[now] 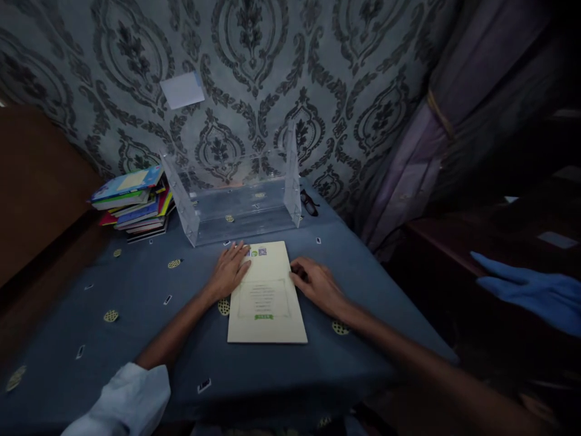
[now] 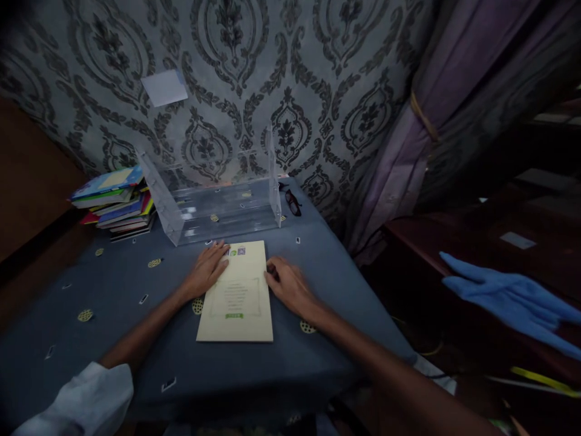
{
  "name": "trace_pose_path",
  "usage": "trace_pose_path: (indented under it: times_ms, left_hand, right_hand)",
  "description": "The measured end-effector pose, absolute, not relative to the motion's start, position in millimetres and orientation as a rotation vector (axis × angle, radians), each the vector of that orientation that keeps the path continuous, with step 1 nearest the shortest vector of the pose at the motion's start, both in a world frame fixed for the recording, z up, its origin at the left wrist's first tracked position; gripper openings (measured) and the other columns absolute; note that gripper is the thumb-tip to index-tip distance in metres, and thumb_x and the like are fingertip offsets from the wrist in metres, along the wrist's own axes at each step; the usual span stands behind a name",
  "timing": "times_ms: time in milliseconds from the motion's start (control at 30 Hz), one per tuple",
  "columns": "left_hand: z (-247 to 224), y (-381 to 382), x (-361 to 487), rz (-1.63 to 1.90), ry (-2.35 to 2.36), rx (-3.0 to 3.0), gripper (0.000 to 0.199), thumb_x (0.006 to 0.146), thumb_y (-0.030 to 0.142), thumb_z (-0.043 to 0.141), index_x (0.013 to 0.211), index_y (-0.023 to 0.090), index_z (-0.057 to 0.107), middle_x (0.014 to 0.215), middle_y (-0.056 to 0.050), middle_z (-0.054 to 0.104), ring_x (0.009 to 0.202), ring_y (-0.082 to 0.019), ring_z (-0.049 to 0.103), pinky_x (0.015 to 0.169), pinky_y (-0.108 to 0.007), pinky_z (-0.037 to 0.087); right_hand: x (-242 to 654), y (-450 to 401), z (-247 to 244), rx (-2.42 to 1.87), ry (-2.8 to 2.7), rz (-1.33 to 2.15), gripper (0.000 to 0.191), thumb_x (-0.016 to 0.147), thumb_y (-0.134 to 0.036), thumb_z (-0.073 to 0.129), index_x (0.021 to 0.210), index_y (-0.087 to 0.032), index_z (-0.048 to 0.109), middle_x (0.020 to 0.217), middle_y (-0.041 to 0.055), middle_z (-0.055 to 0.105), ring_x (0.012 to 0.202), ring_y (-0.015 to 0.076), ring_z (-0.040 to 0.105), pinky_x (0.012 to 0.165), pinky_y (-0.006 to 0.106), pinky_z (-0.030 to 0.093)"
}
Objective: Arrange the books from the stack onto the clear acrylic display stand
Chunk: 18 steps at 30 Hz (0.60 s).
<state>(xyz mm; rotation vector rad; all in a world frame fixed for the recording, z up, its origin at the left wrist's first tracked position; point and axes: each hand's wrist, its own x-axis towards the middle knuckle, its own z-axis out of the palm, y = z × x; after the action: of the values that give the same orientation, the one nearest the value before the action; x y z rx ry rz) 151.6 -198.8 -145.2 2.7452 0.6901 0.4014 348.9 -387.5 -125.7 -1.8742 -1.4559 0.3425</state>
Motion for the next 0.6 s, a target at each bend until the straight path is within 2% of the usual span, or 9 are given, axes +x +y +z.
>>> trace_pose_path:
  times_ms: [167,300,433,600]
  left_hand:
    - [-150,-201,147,0.631,0.740,2.745,0.047,0.103,0.041,0.036,0.142,0.017,0.049,0.154,-0.016,0.044,0.146,-0.030,0.037,0.117,-0.052,0.034]
    - [-146,-205,143,0.733,0.824,2.765,0.041,0.102,0.036,0.040,0.135,0.015,0.054,0.140,-0.020,0.050,0.132,-0.034,0.047,0.107,-0.056,0.043]
    - [-138,-208,141,0.748,0.826,2.764,0.036,0.100,0.029,0.042,0.131,0.015,0.056,0.126,-0.018,0.054,0.120,-0.032,0.051,0.099,-0.053,0.048]
    - [-136,-210,138,0.806,0.747,2.700,0.032,0.101,0.024,0.043,0.130,0.019,0.056,0.124,-0.013,0.056,0.115,-0.028,0.054,0.099,-0.047,0.050]
  right_hand:
    - [363,-351,-134,-1.859,-1.457,0.300,0.007,0.085,-0.020,0.055,0.091,-0.021,0.058,0.090,0.0051,0.068,0.076,0.0178,0.063,0.069,0.029,0.048]
    - [364,-327,-134,-1.811,-1.473,0.343,0.008,0.085,-0.018,0.053,0.090,-0.021,0.058,0.087,0.0039,0.067,0.077,0.0180,0.064,0.071,0.029,0.050]
    - [362,-312,-135,-1.766,-1.438,0.348,0.006,0.086,-0.019,0.053,0.088,-0.020,0.058,0.087,0.0046,0.066,0.075,0.0186,0.064,0.069,0.030,0.050]
    - [362,-319,-138,-1.662,-1.426,0.366,0.014,0.092,-0.026,0.051,0.098,-0.020,0.063,0.090,0.0054,0.067,0.078,0.0196,0.066,0.068,0.031,0.052]
